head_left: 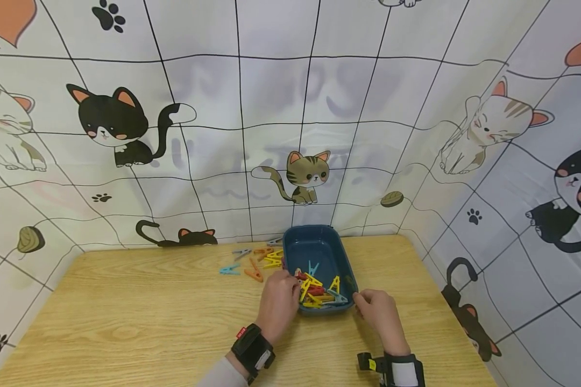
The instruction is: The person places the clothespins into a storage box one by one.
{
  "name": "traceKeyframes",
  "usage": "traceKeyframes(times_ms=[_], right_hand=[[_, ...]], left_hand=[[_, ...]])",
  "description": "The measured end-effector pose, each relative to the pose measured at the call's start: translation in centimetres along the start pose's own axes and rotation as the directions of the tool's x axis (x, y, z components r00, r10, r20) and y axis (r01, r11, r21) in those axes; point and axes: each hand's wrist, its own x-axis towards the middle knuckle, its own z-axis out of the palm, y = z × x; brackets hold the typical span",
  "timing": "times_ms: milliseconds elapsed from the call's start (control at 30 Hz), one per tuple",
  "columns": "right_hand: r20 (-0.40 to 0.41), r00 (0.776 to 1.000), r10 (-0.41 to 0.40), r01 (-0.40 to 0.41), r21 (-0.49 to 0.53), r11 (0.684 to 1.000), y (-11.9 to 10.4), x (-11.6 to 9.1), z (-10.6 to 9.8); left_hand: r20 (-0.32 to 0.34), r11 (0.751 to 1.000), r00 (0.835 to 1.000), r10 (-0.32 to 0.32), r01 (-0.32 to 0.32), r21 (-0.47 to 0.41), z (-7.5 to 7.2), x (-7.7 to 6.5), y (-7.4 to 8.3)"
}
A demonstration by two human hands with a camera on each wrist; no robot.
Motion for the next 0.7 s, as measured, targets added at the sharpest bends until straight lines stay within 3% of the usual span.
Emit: traceKeyframes(times_ms=[333,567,700], right_hand=[[-0.001,1.000,0.021,-0.021,0.010,1.000,0.2,0.1,0.1],[-0.003,1.000,0.015,-0.015,0.013,1.000,0.2,0.1,0.1],[-0.003,1.000,0.003,-0.003,0.014,1.000,0.1,0.0,0.0]], left_hand=[[-0.028,0.998,0.997,-0.068,0.068,0.001,-1.7,0.3,-2.6],[-0.051,0.996,0.998,-0.041,0.045,0.079,-2.7,0.8,-5.8],[-0.017,0.992,0.999,-0.046,0.048,0.117,-3.1,1.1,-7.7]])
